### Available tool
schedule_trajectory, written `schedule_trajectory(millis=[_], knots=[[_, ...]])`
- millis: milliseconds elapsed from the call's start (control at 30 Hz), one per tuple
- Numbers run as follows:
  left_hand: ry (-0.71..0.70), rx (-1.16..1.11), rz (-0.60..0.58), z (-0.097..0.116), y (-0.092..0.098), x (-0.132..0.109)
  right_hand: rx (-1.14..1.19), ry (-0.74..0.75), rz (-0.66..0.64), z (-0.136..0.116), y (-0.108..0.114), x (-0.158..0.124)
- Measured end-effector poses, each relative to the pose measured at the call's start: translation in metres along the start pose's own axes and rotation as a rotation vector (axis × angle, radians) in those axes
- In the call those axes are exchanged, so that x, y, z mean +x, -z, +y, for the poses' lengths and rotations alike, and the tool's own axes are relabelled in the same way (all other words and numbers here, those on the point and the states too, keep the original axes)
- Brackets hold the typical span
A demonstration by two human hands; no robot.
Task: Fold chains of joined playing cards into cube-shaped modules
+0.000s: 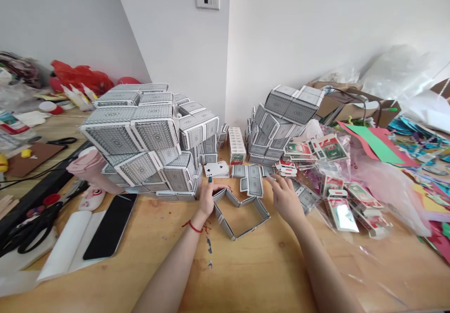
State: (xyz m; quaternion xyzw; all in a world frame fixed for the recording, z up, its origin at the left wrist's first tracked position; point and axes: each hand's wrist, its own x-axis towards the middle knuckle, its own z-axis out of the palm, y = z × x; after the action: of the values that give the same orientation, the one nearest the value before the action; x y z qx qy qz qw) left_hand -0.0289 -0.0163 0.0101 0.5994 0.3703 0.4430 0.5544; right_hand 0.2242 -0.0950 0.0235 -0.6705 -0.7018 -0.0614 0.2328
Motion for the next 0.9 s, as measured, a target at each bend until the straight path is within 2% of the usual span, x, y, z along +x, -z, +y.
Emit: schedule_trajectory(millis=[133, 267, 500, 567, 667, 767, 900], knots=[[-0.002, -0.009, 0.008, -0.004, 0.0, 0.001, -0.228, 0.297, -0.172, -0.008, 0.012, 0.021], [0.01, -0.01, -0.004, -0.006, -0.001, 0.001, -0.215, 0.601, -0.346, -0.01, 0.014, 0.049], [0.022, 0.001, 0.017, -0.004, -0.003, 0.0, -0.099, 0.815, -0.536, -0.015, 0.011, 0.073], [0.02, 0.0, 0.024, -0.004, -0.003, 0.0, -0.069, 0.804, -0.565, -0.018, 0.015, 0.078], [0.018, 0.002, 0.056, -0.005, -0.003, 0.0, 0.023, 0.65, -0.537, -0.017, 0.027, 0.086], [-0.028, 0.007, 0.187, -0.007, -0.005, 0.0, 0.238, 0.434, -0.429, -0.012, 0.038, 0.093], [-0.061, 0.009, 0.334, -0.009, -0.008, 0.0, 0.7, 0.198, -0.226, -0.013, 0.052, 0.095]])
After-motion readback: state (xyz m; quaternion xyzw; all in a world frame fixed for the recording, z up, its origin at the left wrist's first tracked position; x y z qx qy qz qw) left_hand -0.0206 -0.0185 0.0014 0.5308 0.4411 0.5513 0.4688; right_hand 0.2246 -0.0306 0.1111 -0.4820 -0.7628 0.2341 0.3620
